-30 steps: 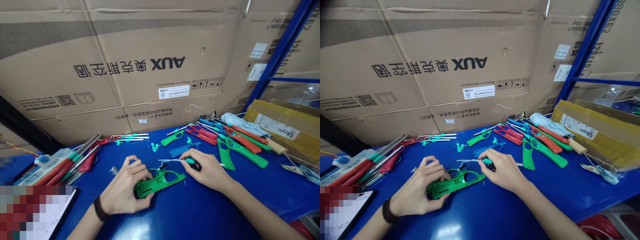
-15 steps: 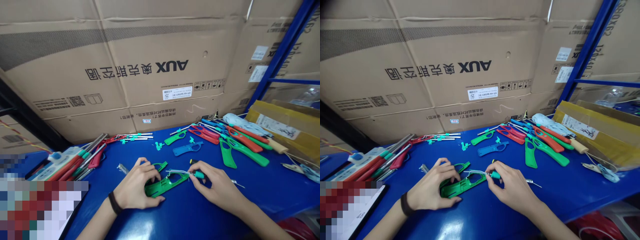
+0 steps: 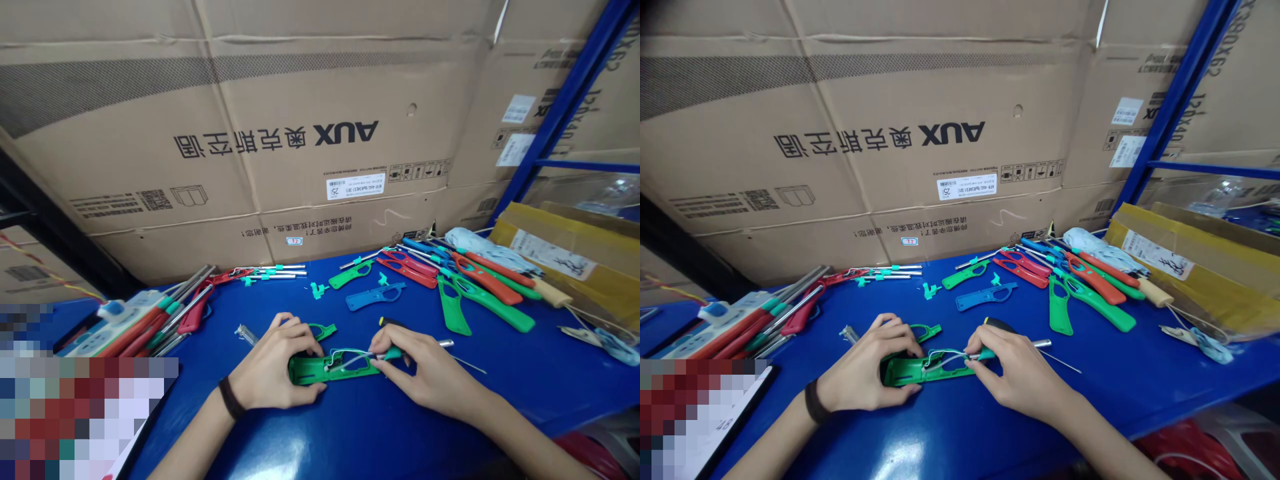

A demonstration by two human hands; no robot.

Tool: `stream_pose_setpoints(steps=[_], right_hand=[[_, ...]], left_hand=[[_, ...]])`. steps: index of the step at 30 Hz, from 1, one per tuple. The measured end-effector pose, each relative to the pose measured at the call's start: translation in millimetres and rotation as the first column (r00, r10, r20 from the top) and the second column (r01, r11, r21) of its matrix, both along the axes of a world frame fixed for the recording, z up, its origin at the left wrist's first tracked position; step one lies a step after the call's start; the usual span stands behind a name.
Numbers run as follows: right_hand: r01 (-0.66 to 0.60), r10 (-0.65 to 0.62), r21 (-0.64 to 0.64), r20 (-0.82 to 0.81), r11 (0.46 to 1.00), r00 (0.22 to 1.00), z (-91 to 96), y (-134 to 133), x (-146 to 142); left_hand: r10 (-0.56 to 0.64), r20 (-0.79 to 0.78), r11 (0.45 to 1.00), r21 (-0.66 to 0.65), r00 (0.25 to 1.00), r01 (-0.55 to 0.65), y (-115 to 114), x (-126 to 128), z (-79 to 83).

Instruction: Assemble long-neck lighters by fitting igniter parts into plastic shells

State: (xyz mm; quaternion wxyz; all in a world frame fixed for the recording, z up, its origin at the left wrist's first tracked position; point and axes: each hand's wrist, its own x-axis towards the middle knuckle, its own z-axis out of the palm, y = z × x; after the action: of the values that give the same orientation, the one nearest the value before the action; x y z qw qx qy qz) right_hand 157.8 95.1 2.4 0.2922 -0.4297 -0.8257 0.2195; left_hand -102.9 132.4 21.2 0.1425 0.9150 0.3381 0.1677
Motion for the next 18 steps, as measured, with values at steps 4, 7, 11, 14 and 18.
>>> stream_pose_setpoints(steps=[4,7,11,14,18], right_hand=[[-0.013,0.013,0.023,0.003,1.000,1.000,1.9,-0.4,-1.3],[0.005,-0.006,0.022,0.047,1.000,0.999,8.4,-0.6,-3.2],[0.026,-0.022,-0.026,0.133,0.999,0.991,19.5,-3.8,-5.6],[0.014,-0.007,-0.058,0.121,0.998,0.993,24.5,-7.1,-6.3],[-0.032,0.036,-0.041,0.090,0.999,0.995,25.4,-9.3,-6.1]], left_hand=[[0.013,0.044,1.000,-0.003,0.999,-0.012,-0.3,1.6,-0.1],[0.007,0.046,1.000,-0.001,0.999,-0.007,0.7,0.9,-1.4],[0.015,0.048,1.000,0.010,0.999,-0.015,2.4,-0.8,-1.9],[0.015,0.054,1.000,0.014,0.998,-0.016,2.2,-1.2,-1.1],[0.009,0.038,1.000,0.006,0.999,-0.009,2.0,-0.1,-0.7]])
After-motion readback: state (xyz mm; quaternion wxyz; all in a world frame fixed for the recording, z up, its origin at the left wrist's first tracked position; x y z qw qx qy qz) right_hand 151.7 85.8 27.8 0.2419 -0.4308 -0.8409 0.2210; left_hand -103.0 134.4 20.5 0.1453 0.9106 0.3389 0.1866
